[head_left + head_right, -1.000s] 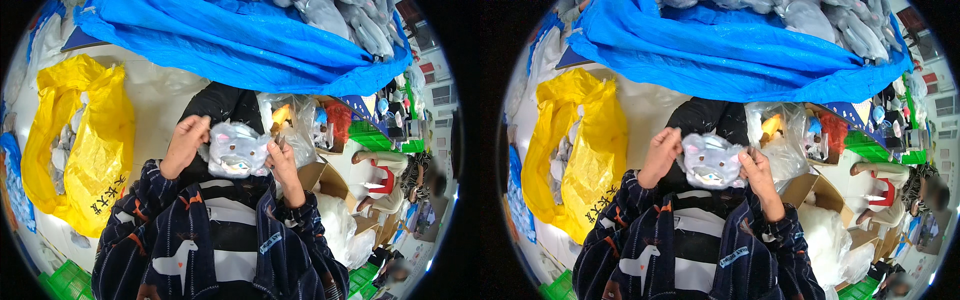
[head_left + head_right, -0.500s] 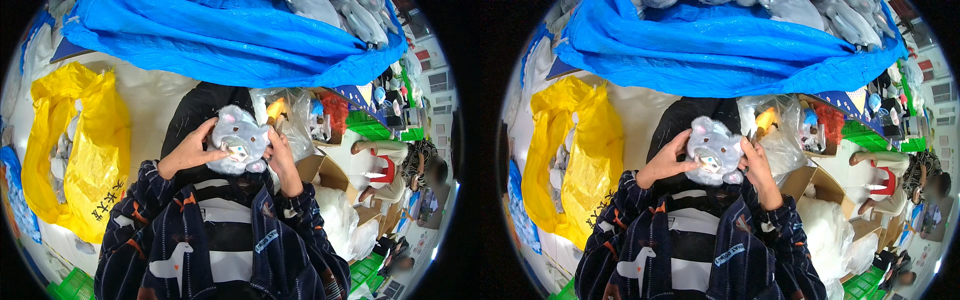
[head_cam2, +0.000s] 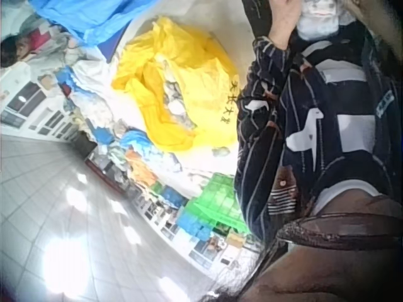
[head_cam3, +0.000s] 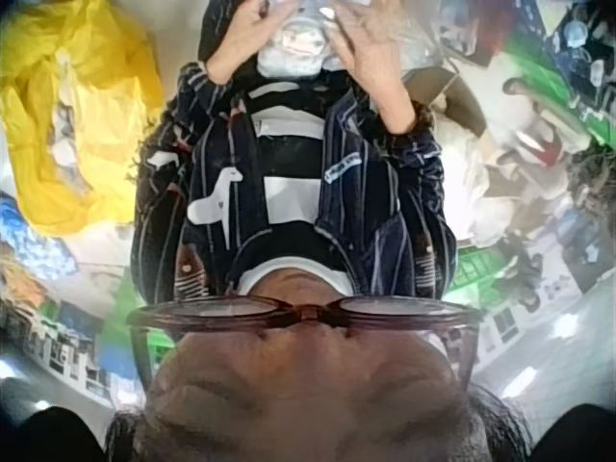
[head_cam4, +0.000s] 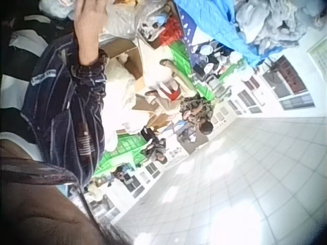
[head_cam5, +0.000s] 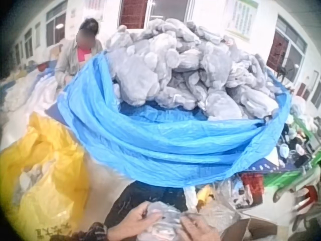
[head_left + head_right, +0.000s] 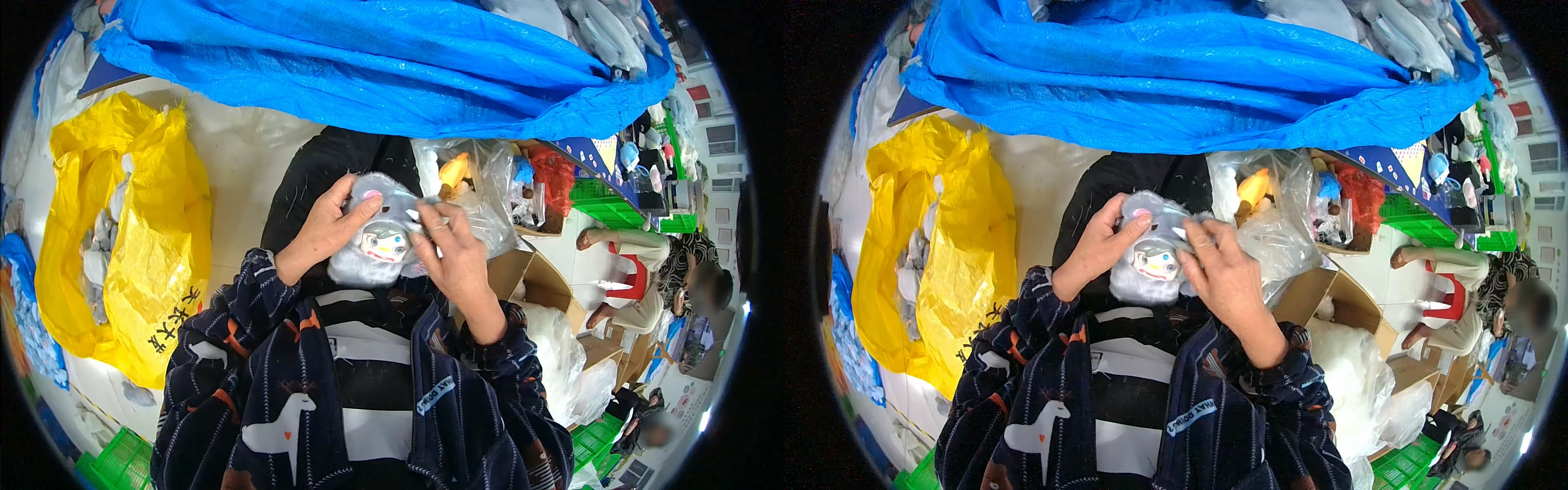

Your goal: The person sits on the floor and uses scissors to trim loose threads and fur from small gray stuffed toys. They handle each toy one at a time, turning it over to access different areas, then place the finished toy into a blue bag.

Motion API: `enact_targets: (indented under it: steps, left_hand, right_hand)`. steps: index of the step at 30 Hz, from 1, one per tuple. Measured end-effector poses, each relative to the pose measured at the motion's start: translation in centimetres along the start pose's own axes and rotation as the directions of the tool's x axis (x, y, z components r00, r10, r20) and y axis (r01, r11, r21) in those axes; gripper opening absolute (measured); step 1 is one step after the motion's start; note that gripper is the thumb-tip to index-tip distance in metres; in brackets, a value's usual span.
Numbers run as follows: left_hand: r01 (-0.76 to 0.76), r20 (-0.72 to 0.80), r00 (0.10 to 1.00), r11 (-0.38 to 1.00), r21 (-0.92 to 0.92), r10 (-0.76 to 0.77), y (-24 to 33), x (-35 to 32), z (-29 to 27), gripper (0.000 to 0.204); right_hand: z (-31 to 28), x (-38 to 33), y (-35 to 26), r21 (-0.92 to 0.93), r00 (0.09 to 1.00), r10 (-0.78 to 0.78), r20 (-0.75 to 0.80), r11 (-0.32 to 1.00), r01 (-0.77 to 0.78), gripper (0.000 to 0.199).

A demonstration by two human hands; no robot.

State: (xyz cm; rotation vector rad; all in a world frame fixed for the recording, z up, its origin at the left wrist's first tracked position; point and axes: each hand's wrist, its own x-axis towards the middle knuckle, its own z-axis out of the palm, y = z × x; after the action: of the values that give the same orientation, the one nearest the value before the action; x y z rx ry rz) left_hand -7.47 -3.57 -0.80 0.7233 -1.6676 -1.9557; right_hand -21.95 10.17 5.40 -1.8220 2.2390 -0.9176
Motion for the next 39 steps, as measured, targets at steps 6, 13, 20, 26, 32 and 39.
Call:
enact_targets:
  steps: [6, 13, 20, 26, 32, 39]
  left_hand:
    - [0.013, 0.007, 1.0, 1.0, 0.001, -0.013, 0.8, -0.3, 0.0, 0.024]
    - [-0.022, -0.01, 1.0, 0.999, 0.045, 0.023, 0.5, -0.4, 0.2, 0.025]
    - [-0.035, -0.01, 0.999, 0.998, 0.055, 0.035, 0.2, -0.5, 0.0, 0.026]
    - [-0.051, -0.003, 0.999, 0.997, 0.063, 0.051, 0.4, -0.5, 0.3, 0.027]
    - [-0.053, -0.014, 0.998, 0.997, 0.058, 0.054, 0.2, -0.5, 0.2, 0.026]
    - [-0.046, 0.001, 0.999, 0.994, 0.097, 0.046, 0.8, -0.7, 0.4, 0.026]
  right_hand:
    - [-1.3, 0.5, -0.6, -0.099, 0.989, -0.023, 0.144, 0.994, 0.037, 0.035]
    - [-1.2, 0.7, -0.6, -0.121, 0.99, -0.041, 0.136, 0.991, 0.058, 0.033]
    - [-1.8, 0.6, -0.1, -0.079, 0.985, -0.108, 0.134, 0.99, 0.12, 0.032]
    - [-1.3, 0.7, -0.1, -0.109, 0.986, -0.112, 0.122, 0.986, 0.126, 0.032]
    - [-1.7, 0.8, -0.3, -0.131, 0.98, -0.105, 0.167, 0.983, 0.128, 0.032]
    - [-1.7, 1.5, 0.1, -0.082, 0.965, -0.206, 0.162, 0.972, 0.221, 0.033]
